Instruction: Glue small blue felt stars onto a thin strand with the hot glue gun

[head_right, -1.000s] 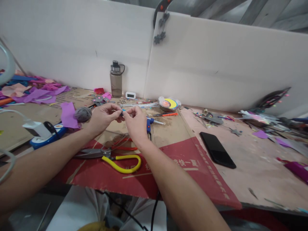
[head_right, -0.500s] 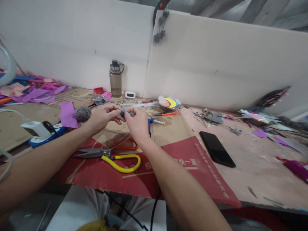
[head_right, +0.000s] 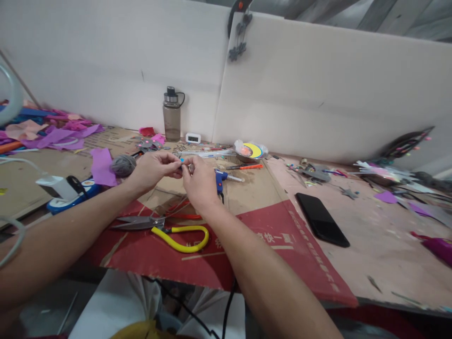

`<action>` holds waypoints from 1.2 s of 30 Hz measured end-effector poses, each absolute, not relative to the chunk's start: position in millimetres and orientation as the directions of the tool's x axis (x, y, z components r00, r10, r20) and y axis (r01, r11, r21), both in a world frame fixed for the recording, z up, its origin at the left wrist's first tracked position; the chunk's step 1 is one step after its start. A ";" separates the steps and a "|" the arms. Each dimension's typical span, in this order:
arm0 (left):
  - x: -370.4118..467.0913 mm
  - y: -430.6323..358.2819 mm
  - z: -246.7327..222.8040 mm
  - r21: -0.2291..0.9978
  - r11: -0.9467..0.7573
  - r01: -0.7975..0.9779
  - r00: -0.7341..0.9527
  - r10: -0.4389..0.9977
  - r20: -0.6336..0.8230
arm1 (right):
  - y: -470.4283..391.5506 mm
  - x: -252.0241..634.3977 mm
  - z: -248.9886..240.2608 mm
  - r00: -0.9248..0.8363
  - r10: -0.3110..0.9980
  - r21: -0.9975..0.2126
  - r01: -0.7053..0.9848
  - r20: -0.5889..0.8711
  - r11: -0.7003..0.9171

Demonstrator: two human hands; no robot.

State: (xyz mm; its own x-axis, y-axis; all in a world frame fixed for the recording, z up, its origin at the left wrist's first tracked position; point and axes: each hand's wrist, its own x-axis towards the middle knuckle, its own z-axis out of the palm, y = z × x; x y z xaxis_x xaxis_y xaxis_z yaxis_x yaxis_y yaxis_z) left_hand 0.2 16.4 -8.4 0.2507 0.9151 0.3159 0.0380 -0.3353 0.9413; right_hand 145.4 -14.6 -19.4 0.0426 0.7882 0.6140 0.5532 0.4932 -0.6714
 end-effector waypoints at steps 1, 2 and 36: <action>-0.3 16.8 -8.5 0.940 -0.340 0.026 0.236 0.916 0.324 | -15.5 144.7 -19.6 0.037 0.787 -0.675 0.540 0.616 0.503; -0.7 16.8 -8.3 0.939 -0.344 0.022 0.219 0.918 0.332 | -16.1 144.0 -19.8 0.038 0.786 -0.683 0.522 0.617 0.511; 5.0 16.0 -12.9 0.903 -0.429 -0.013 0.166 0.890 0.425 | -2.9 140.4 -24.0 0.125 0.973 -0.970 -0.122 0.196 0.211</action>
